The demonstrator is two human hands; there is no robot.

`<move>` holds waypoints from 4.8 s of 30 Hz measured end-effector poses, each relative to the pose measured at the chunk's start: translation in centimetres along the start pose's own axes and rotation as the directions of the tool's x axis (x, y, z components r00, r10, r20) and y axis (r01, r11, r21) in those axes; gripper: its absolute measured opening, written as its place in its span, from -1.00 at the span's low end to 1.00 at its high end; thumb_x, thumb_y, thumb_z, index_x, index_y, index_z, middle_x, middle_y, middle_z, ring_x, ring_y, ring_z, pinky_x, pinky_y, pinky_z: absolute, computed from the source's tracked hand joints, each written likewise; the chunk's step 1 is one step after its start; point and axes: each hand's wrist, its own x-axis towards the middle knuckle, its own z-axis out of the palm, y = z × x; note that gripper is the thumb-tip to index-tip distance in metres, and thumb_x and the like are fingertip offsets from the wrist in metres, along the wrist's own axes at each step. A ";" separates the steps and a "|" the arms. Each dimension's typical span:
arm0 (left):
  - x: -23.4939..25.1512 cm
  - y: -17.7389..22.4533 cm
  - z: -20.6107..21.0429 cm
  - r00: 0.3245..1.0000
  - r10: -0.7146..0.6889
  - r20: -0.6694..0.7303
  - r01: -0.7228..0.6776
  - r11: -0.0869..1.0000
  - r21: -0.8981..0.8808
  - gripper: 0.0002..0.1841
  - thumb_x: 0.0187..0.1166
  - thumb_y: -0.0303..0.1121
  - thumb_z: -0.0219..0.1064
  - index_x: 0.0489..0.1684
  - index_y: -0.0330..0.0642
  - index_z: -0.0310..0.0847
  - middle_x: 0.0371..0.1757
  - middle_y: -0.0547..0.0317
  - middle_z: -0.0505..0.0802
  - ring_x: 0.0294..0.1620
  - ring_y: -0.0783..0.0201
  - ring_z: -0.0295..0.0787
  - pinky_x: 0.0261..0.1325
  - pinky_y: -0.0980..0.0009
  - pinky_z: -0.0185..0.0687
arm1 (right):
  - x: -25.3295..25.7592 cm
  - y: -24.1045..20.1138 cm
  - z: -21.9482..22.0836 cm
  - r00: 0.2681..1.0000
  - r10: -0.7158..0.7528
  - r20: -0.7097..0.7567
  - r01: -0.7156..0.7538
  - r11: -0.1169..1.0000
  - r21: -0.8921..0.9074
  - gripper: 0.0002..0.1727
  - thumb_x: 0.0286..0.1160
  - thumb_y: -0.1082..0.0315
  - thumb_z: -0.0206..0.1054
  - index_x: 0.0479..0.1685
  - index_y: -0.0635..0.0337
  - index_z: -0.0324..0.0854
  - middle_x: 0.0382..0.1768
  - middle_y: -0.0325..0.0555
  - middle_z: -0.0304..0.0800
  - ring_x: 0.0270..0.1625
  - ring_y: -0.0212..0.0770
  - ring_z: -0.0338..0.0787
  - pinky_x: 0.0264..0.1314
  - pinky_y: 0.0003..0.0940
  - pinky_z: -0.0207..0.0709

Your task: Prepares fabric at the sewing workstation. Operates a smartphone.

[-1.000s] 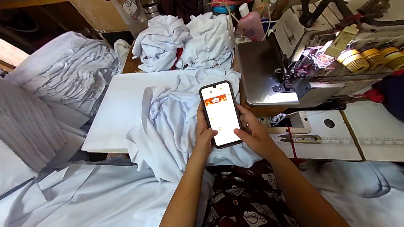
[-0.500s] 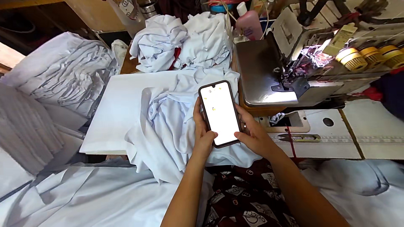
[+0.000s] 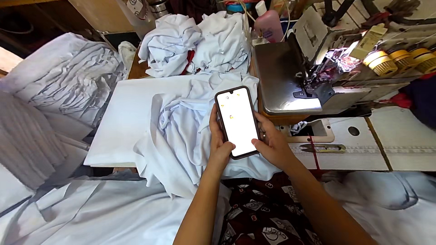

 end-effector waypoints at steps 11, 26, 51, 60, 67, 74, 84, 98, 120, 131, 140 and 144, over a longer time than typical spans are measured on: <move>0.0 0.5 0.8 0.996 -0.018 -0.087 0.024 0.998 0.064 0.09 0.24 -0.58 0.21 0.90 0.12 -0.39 0.59 0.17 0.53 0.36 0.38 0.70 0.34 0.33 0.72 | 0.2 0.3 1.1 0.985 -0.101 -0.141 0.107 0.994 0.037 -0.44 0.66 0.39 0.08 0.64 0.44 0.32 -0.12 -0.15 0.79 -0.16 -0.62 0.71 -0.05 -0.71 0.59; 0.1 0.7 1.1 0.994 -0.032 -0.108 0.046 0.991 0.123 0.09 0.23 -0.56 0.20 0.91 0.11 -0.39 0.60 0.15 0.52 0.34 0.42 0.71 0.29 0.37 0.73 | -0.4 0.1 0.5 0.999 -0.035 -0.020 0.034 0.999 -0.030 -0.13 0.39 0.34 0.29 0.80 0.36 0.08 0.22 0.09 0.75 0.07 -0.46 0.79 0.07 -0.58 0.68; -0.1 0.1 0.4 0.999 0.037 -0.020 -0.035 0.997 0.070 0.09 0.18 -0.49 0.16 0.91 0.13 -0.39 0.66 0.19 0.43 0.51 0.40 0.55 0.47 0.31 0.59 | -0.6 -0.1 0.9 0.997 -0.021 -0.071 0.016 0.997 -0.081 -0.05 0.40 0.09 0.43 0.79 0.32 0.13 0.25 0.10 0.75 0.14 -0.46 0.78 0.15 -0.56 0.66; -0.1 0.1 0.3 0.999 0.040 -0.016 -0.039 0.998 0.059 0.09 0.17 -0.51 0.15 0.91 0.13 -0.38 0.67 0.19 0.43 0.52 0.39 0.55 0.46 0.30 0.59 | -0.6 -0.2 0.1 1.000 0.003 0.025 -0.002 0.998 -0.067 -0.04 0.40 0.19 0.39 0.85 0.27 0.03 0.39 0.17 0.66 0.22 -0.38 0.78 0.19 -0.51 0.69; -0.1 -0.1 0.2 0.999 0.045 0.000 -0.045 0.997 0.064 0.08 0.18 -0.50 0.16 0.90 0.13 -0.39 0.66 0.20 0.44 0.50 0.39 0.57 0.45 0.30 0.61 | -0.2 0.7 0.0 0.989 -0.127 -0.080 0.126 0.992 -0.020 -0.39 0.57 0.42 0.06 0.64 0.48 0.28 -0.24 -0.21 0.74 -0.30 -0.66 0.61 -0.20 -0.74 0.50; -0.1 0.0 0.3 0.999 0.038 -0.007 -0.038 0.998 0.044 0.10 0.16 -0.51 0.16 0.90 0.15 -0.38 0.65 0.20 0.45 0.48 0.39 0.58 0.43 0.30 0.63 | 0.0 0.5 1.0 0.974 -0.143 -0.174 0.144 0.990 -0.010 -0.41 0.53 0.41 0.19 0.56 0.52 0.34 -0.35 -0.30 0.72 -0.41 -0.71 0.56 -0.30 -0.80 0.48; -0.2 0.0 0.4 0.998 0.058 -0.024 -0.057 0.997 0.043 0.09 0.16 -0.53 0.15 0.90 0.11 -0.38 0.65 0.19 0.45 0.49 0.39 0.58 0.45 0.31 0.61 | -0.3 -0.2 0.6 0.984 -0.092 -0.150 0.088 0.996 -0.034 -0.43 0.60 0.34 0.17 0.53 0.54 0.37 -0.28 -0.25 0.76 -0.33 -0.71 0.61 -0.22 -0.79 0.50; -0.2 -0.2 0.2 0.996 0.086 0.020 -0.086 0.996 0.011 0.08 0.19 -0.51 0.19 0.89 0.13 -0.35 0.65 0.24 0.46 0.48 0.39 0.59 0.46 0.29 0.62 | 1.3 -1.0 -0.2 0.964 -0.142 -0.227 0.081 0.963 -0.258 -0.63 0.69 0.18 0.14 -0.26 0.24 0.77 -0.67 -0.44 0.48 -0.61 -0.68 0.37 -0.51 -0.70 0.28; -0.2 0.0 0.1 0.998 0.054 0.020 -0.055 0.998 0.016 0.07 0.18 -0.51 0.14 0.90 0.16 -0.33 0.64 0.24 0.47 0.47 0.40 0.59 0.43 0.30 0.63 | -0.6 -0.4 -1.3 0.998 -0.041 0.040 0.052 0.943 -0.329 -0.37 0.70 0.07 0.02 0.59 0.34 0.47 -0.06 0.03 0.85 -0.07 -0.28 0.79 0.05 -0.27 0.65; -0.1 -0.3 -0.3 0.997 0.052 0.053 -0.049 0.996 -0.069 0.13 0.09 -0.53 0.14 0.90 0.23 -0.36 0.64 0.28 0.47 0.43 0.41 0.62 0.38 0.28 0.66 | -0.7 -0.8 -1.0 0.996 0.020 0.088 -0.003 0.982 -0.191 -0.27 0.48 0.26 0.19 0.69 0.39 0.26 -0.11 -0.04 0.81 -0.29 -0.56 0.68 -0.18 -0.65 0.57; -0.2 0.2 0.2 1.000 -0.002 -0.006 0.002 0.999 -0.041 0.13 0.12 -0.63 0.14 0.90 0.22 -0.35 0.54 0.26 0.59 0.32 0.39 0.72 0.32 0.29 0.72 | -0.7 -0.8 -1.2 0.993 0.038 0.111 -0.018 0.985 -0.172 -0.25 0.48 0.25 0.20 0.71 0.40 0.22 -0.03 -0.01 0.82 -0.19 -0.56 0.73 -0.09 -0.65 0.61; -0.2 0.2 0.1 1.000 -0.009 0.005 0.010 0.999 -0.049 0.14 0.10 -0.60 0.14 0.91 0.21 -0.36 0.57 0.23 0.55 0.35 0.38 0.70 0.34 0.28 0.71 | -0.7 -0.9 -1.1 0.993 0.054 0.109 -0.033 0.983 -0.182 -0.24 0.46 0.24 0.22 0.72 0.38 0.22 -0.03 -0.03 0.82 -0.21 -0.56 0.72 -0.11 -0.65 0.60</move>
